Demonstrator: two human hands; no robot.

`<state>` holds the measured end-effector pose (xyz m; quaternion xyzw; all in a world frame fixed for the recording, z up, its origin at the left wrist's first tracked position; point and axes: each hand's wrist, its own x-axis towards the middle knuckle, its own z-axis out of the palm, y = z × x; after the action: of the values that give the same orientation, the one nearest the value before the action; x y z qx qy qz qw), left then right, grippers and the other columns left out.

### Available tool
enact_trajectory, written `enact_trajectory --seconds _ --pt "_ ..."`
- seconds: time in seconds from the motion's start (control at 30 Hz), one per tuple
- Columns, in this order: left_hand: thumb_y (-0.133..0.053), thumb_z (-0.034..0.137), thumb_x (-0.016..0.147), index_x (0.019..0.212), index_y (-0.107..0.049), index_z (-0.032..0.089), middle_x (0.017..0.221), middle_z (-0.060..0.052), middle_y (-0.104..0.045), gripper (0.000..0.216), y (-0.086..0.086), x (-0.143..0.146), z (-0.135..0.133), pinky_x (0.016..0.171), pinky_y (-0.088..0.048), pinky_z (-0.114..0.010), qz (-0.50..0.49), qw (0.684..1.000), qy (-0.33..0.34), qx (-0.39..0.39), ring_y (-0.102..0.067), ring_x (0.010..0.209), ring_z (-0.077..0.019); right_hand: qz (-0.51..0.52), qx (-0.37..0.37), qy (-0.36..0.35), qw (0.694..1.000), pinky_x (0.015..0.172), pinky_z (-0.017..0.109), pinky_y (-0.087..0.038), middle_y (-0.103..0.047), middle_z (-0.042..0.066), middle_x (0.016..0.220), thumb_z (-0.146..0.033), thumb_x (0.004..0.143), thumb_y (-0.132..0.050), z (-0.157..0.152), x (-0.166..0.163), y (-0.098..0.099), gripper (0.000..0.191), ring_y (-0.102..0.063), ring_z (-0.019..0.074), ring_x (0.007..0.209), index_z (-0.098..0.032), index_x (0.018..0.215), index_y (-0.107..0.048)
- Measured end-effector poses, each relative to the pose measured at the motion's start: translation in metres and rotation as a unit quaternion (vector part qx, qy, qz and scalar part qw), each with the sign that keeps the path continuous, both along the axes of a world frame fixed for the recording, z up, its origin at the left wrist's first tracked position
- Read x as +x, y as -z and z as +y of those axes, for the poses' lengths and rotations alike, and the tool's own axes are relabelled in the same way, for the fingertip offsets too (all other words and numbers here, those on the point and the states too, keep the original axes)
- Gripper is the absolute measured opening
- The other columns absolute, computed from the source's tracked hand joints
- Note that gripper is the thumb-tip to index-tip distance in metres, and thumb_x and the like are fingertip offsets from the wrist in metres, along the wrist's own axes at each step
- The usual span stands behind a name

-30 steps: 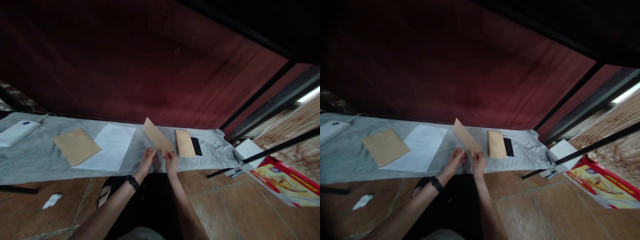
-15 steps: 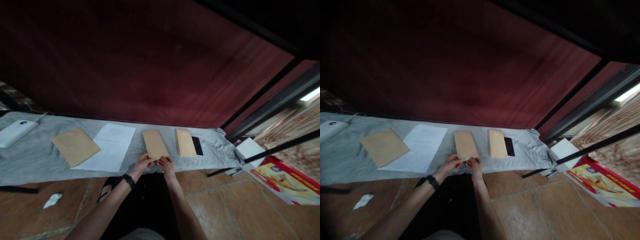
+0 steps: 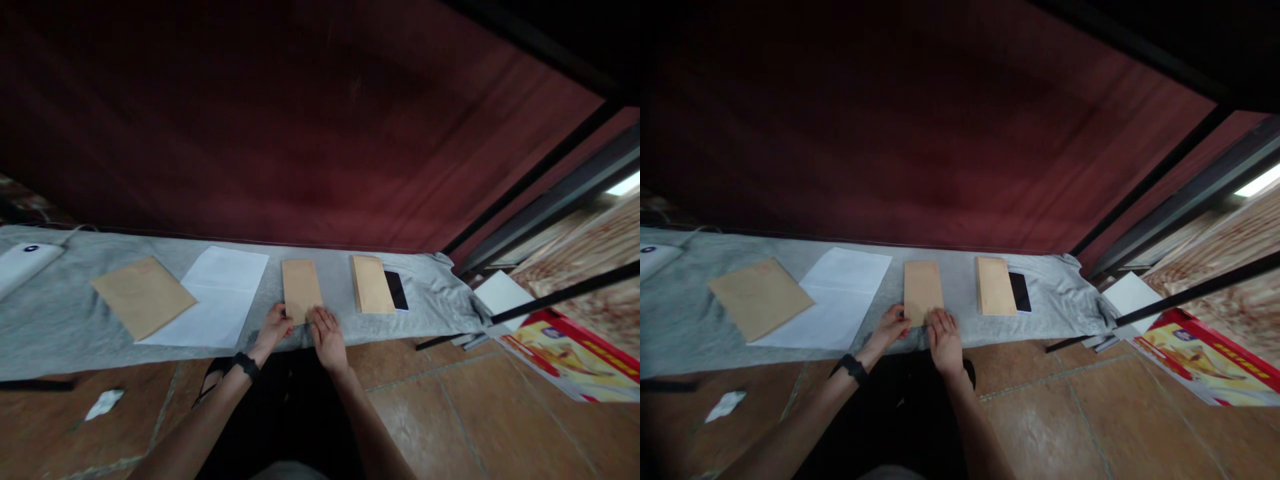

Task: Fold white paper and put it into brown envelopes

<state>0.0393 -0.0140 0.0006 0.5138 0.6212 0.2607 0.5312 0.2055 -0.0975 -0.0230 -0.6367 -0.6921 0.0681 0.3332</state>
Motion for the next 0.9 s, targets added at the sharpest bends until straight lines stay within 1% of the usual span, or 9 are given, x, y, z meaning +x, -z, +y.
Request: enact_trajectory --seconds 0.03,0.1,0.2,0.27,0.33,0.4,0.6,0.77,0.9 --pt "-0.061 0.018 0.081 0.110 -0.055 0.017 0.065 0.002 -0.063 0.030 -0.002 -0.002 -0.001 0.057 -0.050 -0.028 0.037 0.999 -0.001 0.031 -0.064 0.056 -0.0170 -0.043 -0.003 -0.020 0.999 0.116 0.045 -0.035 -0.053 0.011 0.146 -0.029 0.102 -0.040 -0.002 -0.001 0.002 0.043 -0.047 0.0241 0.137 -0.021 0.143 -0.050" --pt "-0.055 0.022 0.088 0.116 -0.056 0.015 0.085 -0.007 -0.070 0.029 -0.007 -0.004 -0.001 0.072 -0.054 -0.034 0.151 0.976 0.022 0.155 -0.069 0.078 -0.0225 -0.103 -0.007 -0.029 0.994 0.118 0.047 -0.029 -0.047 0.011 0.151 -0.031 0.103 -0.042 -0.004 -0.002 0.006 0.047 -0.042 0.0250 0.141 -0.020 0.149 -0.043" --pt "-0.043 0.025 0.096 0.124 -0.057 0.014 0.119 -0.015 -0.067 0.033 -0.010 0.009 0.003 0.097 -0.048 -0.039 0.270 0.897 0.111 0.331 -0.063 0.112 -0.0252 -0.146 -0.012 -0.026 0.989 0.119 0.045 -0.028 -0.043 0.010 0.154 -0.033 0.103 -0.041 -0.003 -0.002 0.011 0.050 -0.040 0.0244 0.142 -0.018 0.151 -0.039" --pt "-0.044 0.029 0.096 0.132 -0.055 0.017 0.137 -0.012 -0.060 0.039 -0.007 0.026 0.010 0.110 -0.039 -0.037 0.263 0.874 0.180 0.366 -0.052 0.130 -0.0233 -0.157 -0.014 -0.023 0.987 0.119 0.045 -0.028 -0.046 0.011 0.152 -0.035 0.103 -0.042 -0.002 -0.002 0.015 0.048 -0.041 0.0242 0.141 -0.017 0.148 -0.044" --pt "-0.041 0.033 0.097 0.141 -0.048 0.016 0.150 -0.011 -0.049 0.048 0.001 0.042 0.021 0.118 -0.029 -0.040 0.281 0.835 0.254 0.398 -0.039 0.142 -0.0237 -0.157 -0.015 -0.016 0.987 0.119 0.045 -0.029 -0.051 0.011 0.148 -0.037 0.103 -0.042 -0.002 -0.001 0.018 0.046 -0.042 0.0242 0.141 -0.016 0.144 -0.050" --pt "-0.036 0.036 0.099 0.146 -0.043 0.013 0.155 -0.012 -0.042 0.053 0.010 0.054 0.035 0.121 -0.022 -0.044 0.317 0.807 0.285 0.408 -0.031 0.147 -0.0243 -0.156 -0.015 -0.015 0.988 0.119 0.045 -0.029 -0.052 0.011 0.147 -0.038 0.103 -0.043 -0.001 -0.001 0.020 0.046 -0.042 0.0240 0.141 -0.016 0.143 -0.051" --pt "-0.030 0.037 0.099 0.151 -0.038 0.014 0.158 -0.011 -0.038 0.057 0.024 0.062 0.087 0.122 -0.014 -0.044 0.365 0.795 0.258 0.411 -0.027 0.148 -0.0229 -0.151 -0.022 -0.022 0.988 0.118 0.045 -0.030 -0.043 0.007 0.154 -0.036 0.103 -0.045 0.000 -0.002 0.014 0.052 -0.041 0.0230 0.142 -0.022 0.152 -0.036" --pt "-0.036 0.038 0.097 0.149 -0.041 0.021 0.156 -0.009 -0.041 0.055 0.022 0.062 0.125 0.120 -0.012 -0.052 0.354 0.813 0.238 0.397 -0.027 0.148 -0.0276 -0.115 -0.031 -0.020 0.993 0.118 0.049 -0.031 -0.041 0.008 0.155 -0.032 0.102 -0.045 0.000 -0.005 0.006 0.053 -0.041 0.0253 0.142 -0.025 0.154 -0.033" --pt "-0.038 0.041 0.096 0.148 -0.043 0.024 0.157 -0.007 -0.040 0.055 0.022 0.063 0.139 0.119 -0.010 -0.057 0.353 0.827 0.225 0.376 -0.023 0.149 -0.0315 -0.103 -0.029 -0.022 0.994 0.117 0.050 -0.033 -0.039 0.008 0.156 -0.032 0.102 -0.046 0.000 -0.006 0.003 0.055 -0.040 0.0261 0.142 -0.026 0.154 -0.031"
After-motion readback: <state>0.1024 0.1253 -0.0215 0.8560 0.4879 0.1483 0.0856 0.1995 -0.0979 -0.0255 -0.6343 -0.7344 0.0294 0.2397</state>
